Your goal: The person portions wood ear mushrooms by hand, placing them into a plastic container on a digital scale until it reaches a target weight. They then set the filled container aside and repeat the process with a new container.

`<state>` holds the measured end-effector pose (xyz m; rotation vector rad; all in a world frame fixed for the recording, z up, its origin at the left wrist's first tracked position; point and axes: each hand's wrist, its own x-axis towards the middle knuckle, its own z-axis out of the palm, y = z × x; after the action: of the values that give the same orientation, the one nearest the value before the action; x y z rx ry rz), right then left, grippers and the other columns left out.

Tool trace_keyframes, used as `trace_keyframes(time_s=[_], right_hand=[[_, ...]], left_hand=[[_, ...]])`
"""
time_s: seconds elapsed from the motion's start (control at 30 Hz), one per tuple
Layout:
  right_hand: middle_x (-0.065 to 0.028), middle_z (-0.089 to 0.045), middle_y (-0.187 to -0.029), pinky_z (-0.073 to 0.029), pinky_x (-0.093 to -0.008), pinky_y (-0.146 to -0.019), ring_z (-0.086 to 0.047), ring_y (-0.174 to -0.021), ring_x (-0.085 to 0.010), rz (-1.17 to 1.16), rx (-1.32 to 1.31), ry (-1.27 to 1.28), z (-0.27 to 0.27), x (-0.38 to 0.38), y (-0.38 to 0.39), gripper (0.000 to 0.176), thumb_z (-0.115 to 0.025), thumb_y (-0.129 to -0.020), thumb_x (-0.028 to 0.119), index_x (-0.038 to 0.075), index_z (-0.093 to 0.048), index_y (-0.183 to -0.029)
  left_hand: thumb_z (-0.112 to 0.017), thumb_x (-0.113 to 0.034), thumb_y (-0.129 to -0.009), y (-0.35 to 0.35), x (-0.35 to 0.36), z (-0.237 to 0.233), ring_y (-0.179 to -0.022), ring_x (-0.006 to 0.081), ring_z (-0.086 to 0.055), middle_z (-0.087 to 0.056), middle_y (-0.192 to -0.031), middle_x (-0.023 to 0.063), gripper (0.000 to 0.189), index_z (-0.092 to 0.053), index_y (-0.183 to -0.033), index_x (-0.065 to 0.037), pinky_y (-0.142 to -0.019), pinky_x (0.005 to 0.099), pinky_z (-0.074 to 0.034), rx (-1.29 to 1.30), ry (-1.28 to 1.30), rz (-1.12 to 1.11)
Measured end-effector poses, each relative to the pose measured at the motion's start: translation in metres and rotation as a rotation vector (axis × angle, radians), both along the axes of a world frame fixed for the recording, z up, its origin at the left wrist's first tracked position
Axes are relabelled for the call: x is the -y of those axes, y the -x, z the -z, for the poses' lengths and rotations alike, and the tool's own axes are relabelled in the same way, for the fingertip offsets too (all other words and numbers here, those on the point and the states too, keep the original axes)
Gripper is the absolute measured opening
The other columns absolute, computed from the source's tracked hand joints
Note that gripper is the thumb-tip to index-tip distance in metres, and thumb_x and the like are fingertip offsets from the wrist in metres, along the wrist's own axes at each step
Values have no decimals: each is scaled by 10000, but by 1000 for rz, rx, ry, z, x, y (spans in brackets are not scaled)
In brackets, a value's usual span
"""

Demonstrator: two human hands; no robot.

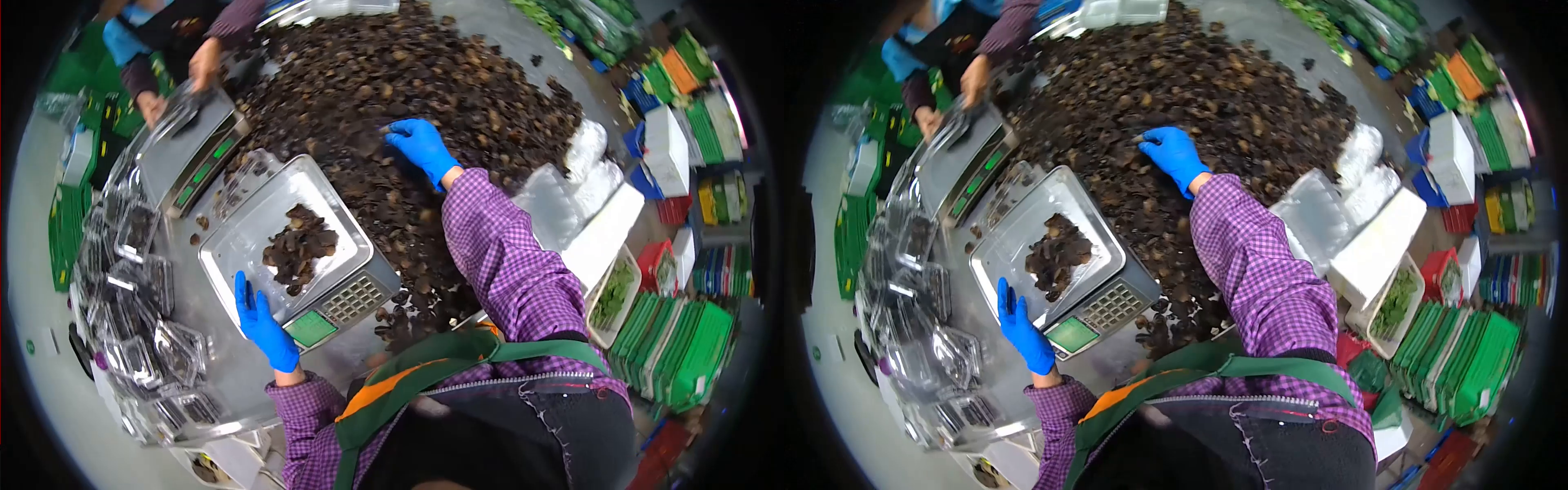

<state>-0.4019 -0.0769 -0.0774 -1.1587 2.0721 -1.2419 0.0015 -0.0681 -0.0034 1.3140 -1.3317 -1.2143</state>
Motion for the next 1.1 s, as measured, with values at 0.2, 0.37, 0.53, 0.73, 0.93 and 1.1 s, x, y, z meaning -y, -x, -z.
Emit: trace_keyframes(time_s=[0.2, 0.37, 0.53, 0.73, 0.93, 1.1], right_hand=[[-152, -690, -957, -516, -327, -783, -675, -874, -251, 184, 103, 130, -34, -98, 5, 321, -708, -801, 243, 41, -678, -1049], [-132, -692, -937, -509, -319, -750, -662, -809, -212, 386, -19, 196, -73, -221, 42, 237, -682, -825, 203, 51, -696, -1006], [-140, -693, -816, -498, -312, -675, -659, -709, -205, 858, -214, 21, -59, -342, 119, 285, -663, -840, 280, 27, -696, -968], [-158, -678, -789, -494, -346, -638, -655, -676, -235, 1012, -183, 41, -32, -422, 266, 340, -622, -847, 306, 6, -672, -999], [-131, -688, -791, -505, -331, -641, -655, -690, -182, 1027, -264, 108, -15, -401, 323, 255, -599, -858, 214, 9, -685, -983], [-94, -701, -853, -507, -266, -681, -650, -749, -121, 657, 5, 95, -36, -281, 248, 265, -660, -851, 221, 14, -688, -1014]], left_hand=[[-458, -24, -882, 2, -22, 2, -1299, 262, -397, -446, -1398, 118, 467, -452, -1347, 9, -1103, 390, -259, 136, 170, 76], [-426, -11, -858, -14, -38, 12, -1256, 256, -423, -463, -1384, 115, 477, -477, -1332, 15, -1070, 389, -270, 136, 144, 71], [-410, 0, -845, -19, -48, 10, -1240, 224, -419, -470, -1376, 102, 485, -491, -1323, 7, -1073, 389, -257, 121, 135, 38], [-420, -23, -867, -11, -51, 13, -1239, 220, -421, -475, -1373, 89, 454, -510, -1312, -12, -1070, 390, -255, 144, 137, 41], [-448, -48, -871, 6, -62, 5, -1246, 247, -441, -502, -1356, 92, 447, -513, -1311, -11, -1043, 385, -318, 216, 165, 2], [-439, -5, -874, 14, -68, -6, -1264, 235, -432, -500, -1354, 111, 449, -491, -1320, 4, -1069, 370, -298, 268, 159, -47]])
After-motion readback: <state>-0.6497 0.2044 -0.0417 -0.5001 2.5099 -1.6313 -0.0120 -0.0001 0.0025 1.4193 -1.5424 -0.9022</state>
